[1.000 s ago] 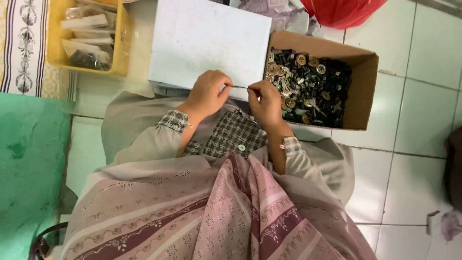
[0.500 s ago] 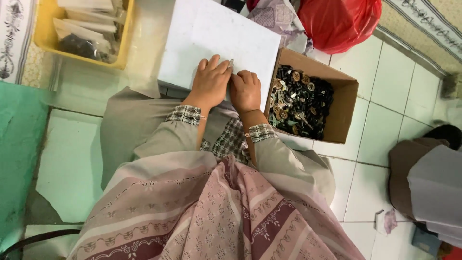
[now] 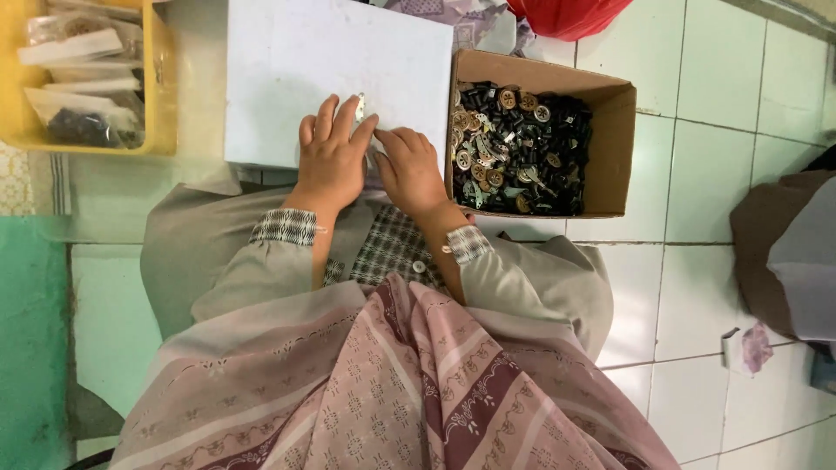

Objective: The person sorts through metal buckle components in a box and places selected pieces into a clear plastic bag.

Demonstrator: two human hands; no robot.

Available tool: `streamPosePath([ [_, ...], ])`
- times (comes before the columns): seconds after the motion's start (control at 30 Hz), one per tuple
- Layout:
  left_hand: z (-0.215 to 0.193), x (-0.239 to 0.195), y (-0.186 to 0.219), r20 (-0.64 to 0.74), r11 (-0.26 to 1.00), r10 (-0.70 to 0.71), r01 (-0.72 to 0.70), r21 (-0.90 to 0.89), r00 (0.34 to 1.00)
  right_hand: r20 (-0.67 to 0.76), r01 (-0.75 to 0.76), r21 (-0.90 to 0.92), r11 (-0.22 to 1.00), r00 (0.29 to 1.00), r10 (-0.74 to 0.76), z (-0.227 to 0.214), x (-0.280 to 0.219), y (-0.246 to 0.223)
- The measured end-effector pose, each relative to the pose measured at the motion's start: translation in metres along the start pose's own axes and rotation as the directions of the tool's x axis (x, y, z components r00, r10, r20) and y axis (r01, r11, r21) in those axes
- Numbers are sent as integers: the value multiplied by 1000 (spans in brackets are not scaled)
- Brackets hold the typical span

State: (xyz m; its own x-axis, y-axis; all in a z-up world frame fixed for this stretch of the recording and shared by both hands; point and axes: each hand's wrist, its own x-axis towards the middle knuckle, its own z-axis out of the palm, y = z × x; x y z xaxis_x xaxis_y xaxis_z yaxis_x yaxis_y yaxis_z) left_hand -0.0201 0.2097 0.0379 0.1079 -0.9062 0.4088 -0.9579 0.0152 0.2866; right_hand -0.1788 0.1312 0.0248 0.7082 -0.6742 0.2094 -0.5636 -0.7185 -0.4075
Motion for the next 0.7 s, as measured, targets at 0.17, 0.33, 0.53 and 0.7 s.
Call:
streamPosePath([
  [0.17, 30, -11, 38, 28, 992, 114, -112, -56, 993, -176, -62, 351, 934, 976, 131, -37, -41, 94],
  [0.33, 49, 19, 111, 124, 935, 283, -245, -256, 951, 216, -497, 141, 856, 859, 463, -35, -66, 211],
  [0.53, 123, 74, 147, 263, 926, 308, -225, -303, 914, 209, -453, -4, 892, 871, 444, -1, -62, 253],
  [0.7, 178, 91, 134, 530, 950, 311, -279, -141, 789, 152, -392, -229, 891, 890, 430, 0, -58, 237],
])
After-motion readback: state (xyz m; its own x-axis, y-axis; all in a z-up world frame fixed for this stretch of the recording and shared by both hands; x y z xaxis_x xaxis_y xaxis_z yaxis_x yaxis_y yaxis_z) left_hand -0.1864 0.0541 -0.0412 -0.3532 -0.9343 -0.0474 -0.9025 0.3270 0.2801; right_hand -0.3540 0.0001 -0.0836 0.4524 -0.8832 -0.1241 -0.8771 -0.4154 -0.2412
